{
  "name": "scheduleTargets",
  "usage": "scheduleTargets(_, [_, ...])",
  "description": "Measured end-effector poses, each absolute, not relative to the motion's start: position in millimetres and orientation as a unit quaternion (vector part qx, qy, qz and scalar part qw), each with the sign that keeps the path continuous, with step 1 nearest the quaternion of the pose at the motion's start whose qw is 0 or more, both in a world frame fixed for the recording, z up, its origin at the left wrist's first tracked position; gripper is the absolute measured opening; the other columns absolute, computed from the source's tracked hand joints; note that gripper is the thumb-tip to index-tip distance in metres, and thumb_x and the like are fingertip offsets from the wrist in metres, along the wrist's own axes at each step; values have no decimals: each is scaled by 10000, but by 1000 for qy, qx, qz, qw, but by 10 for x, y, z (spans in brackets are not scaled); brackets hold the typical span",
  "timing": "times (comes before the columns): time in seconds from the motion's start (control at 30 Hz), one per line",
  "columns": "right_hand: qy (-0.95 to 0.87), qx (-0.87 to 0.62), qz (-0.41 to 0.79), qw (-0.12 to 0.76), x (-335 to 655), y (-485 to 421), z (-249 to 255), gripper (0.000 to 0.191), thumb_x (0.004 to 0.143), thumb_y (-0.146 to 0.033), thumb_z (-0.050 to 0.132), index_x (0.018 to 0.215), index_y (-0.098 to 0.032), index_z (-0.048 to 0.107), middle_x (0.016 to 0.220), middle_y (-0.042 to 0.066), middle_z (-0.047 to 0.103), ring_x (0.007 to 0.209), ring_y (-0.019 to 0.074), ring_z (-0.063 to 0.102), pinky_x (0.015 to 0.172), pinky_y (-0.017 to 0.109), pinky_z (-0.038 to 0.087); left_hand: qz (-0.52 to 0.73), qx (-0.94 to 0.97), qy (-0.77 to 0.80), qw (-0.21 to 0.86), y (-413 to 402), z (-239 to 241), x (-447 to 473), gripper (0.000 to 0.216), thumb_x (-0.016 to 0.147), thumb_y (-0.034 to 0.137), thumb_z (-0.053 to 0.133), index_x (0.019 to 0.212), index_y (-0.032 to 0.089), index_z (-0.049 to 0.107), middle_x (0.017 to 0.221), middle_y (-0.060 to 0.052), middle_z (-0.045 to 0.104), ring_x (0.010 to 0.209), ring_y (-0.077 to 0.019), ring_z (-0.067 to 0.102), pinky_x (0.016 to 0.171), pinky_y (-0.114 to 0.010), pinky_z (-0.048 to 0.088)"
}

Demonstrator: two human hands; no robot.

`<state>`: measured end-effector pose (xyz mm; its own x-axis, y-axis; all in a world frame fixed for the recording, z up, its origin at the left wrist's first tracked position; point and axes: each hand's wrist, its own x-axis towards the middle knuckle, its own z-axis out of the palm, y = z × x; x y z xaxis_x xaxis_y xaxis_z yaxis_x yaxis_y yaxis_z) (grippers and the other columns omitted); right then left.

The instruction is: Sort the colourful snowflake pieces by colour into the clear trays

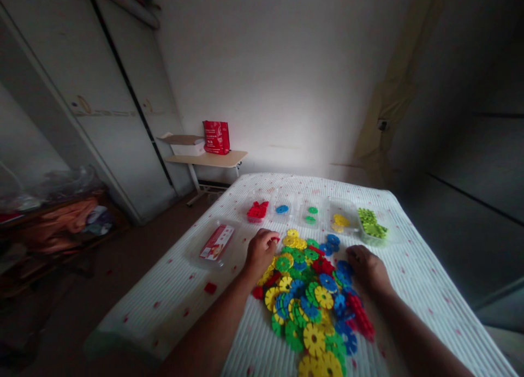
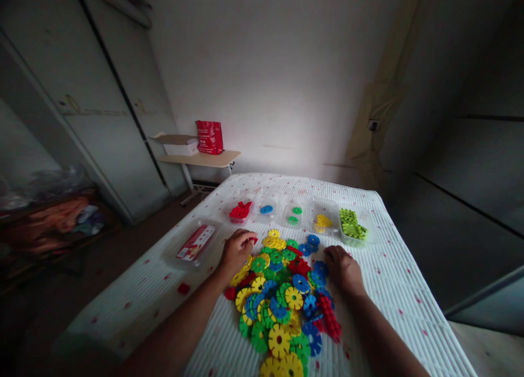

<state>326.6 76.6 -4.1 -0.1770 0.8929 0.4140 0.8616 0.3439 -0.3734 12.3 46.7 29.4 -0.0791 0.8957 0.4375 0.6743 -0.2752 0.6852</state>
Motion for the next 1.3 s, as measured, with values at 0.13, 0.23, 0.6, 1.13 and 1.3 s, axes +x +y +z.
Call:
scheduleTargets(0.13, [-764, -577, 35, 287, 3264, 764, -39, 267, 800, -284, 390, 831, -201, 642, 852, 57, 653, 733, 164, 605, 670, 256, 440, 477, 636, 604, 62, 605, 529, 8, 236, 740, 94, 481, 877, 189, 648, 898, -39, 635, 872, -148, 574, 825, -257, 449])
scheduleTargets(0.23, [-764, -576, 36, 289, 3258, 760, -31, 274, 803, -305, 387, 826, -197, 638, 849, 62, 652, 731, 169, 608, 664, 260, 443, 468, 621, 628, 13, 831, 718, -123, 225, 739, 115, 499, 886, 173, 660, 909, -55, 639, 880, -165, 575, 850, -274, 440])
scheduleTargets(0.6, [-770, -563, 35, 298, 3274, 766, -21, 274, 794, -308, 380, 796, -207, 634, 821, 59, 657, 737, 173, 619, 667, 261, 462, 432, 602, 668, 68, 1043, 1014, -535, 277, 738, 112, 476, 936, 153, 666, 873, -30, 686, 781, -134, 615, 759, -233, 469])
scheduleTargets(1.13, [-777, -573, 2, 261, 3244, 738, -11, 293, 824, -307, 366, 800, -189, 633, 818, 60, 631, 702, 165, 603, 617, 250, 425, 102, 672, 731, 66, -820, 286, -811, 246, 805, 181, 380, 841, 193, 623, 917, -62, 586, 833, -171, 562, 754, -280, 409])
scheduleTargets(1.3, [-777, -576, -6, 256, 3226, 727, 4, 279, 828, -294, 367, 805, -197, 627, 822, 53, 626, 709, 153, 596, 615, 237, 414, 179, 718, 667, 84, -556, 555, -674, 210, 801, 162, 415, 818, 208, 619, 830, -24, 583, 784, -141, 551, 727, -255, 420])
